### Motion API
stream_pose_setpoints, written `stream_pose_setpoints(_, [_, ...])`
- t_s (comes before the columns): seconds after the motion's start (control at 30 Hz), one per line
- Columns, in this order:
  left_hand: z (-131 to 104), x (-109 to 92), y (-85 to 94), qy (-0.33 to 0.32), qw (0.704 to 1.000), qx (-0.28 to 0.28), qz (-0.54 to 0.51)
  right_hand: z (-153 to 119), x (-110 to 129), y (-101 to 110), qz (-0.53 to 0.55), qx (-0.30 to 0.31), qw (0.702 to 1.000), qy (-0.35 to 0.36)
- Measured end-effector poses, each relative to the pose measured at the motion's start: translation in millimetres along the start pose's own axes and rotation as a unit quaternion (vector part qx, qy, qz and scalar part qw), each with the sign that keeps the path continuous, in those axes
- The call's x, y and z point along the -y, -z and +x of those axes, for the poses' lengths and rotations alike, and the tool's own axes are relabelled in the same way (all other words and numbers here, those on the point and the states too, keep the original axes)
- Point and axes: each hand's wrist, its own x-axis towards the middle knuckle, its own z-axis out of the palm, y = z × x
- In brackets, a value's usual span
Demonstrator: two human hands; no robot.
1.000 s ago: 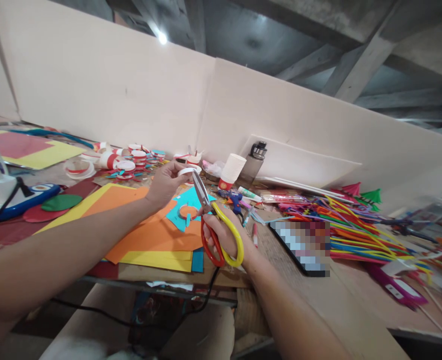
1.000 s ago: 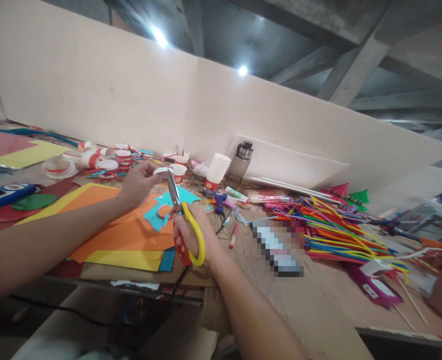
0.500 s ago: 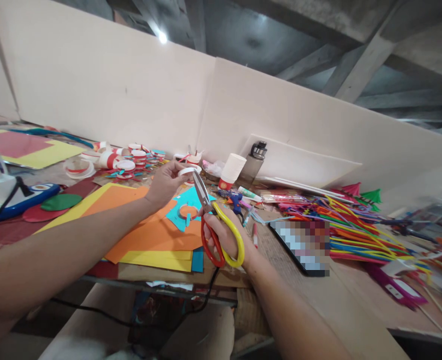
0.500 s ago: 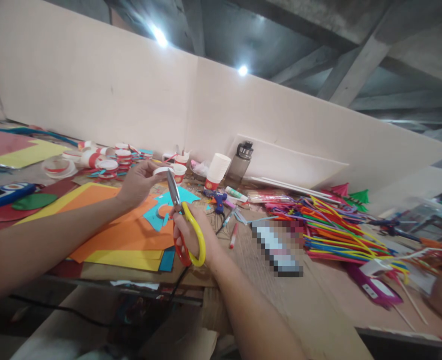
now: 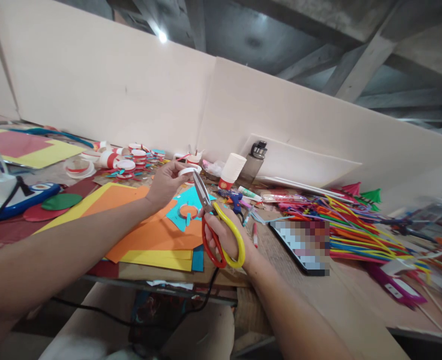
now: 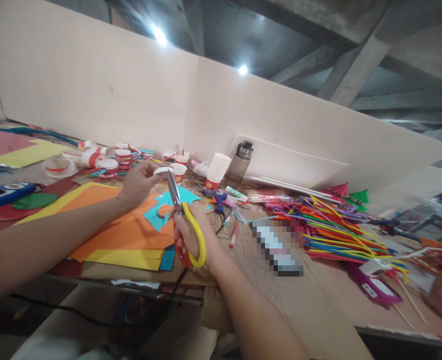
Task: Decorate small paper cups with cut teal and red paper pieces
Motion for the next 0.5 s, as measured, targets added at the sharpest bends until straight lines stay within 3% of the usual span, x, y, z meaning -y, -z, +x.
stream_pose_setpoints(0.5, [3, -2, 3.6, -0.036, 0.995, -0.022, 0.089, 10, -3, -5, -0.048, -0.018, 0.998, 0.029])
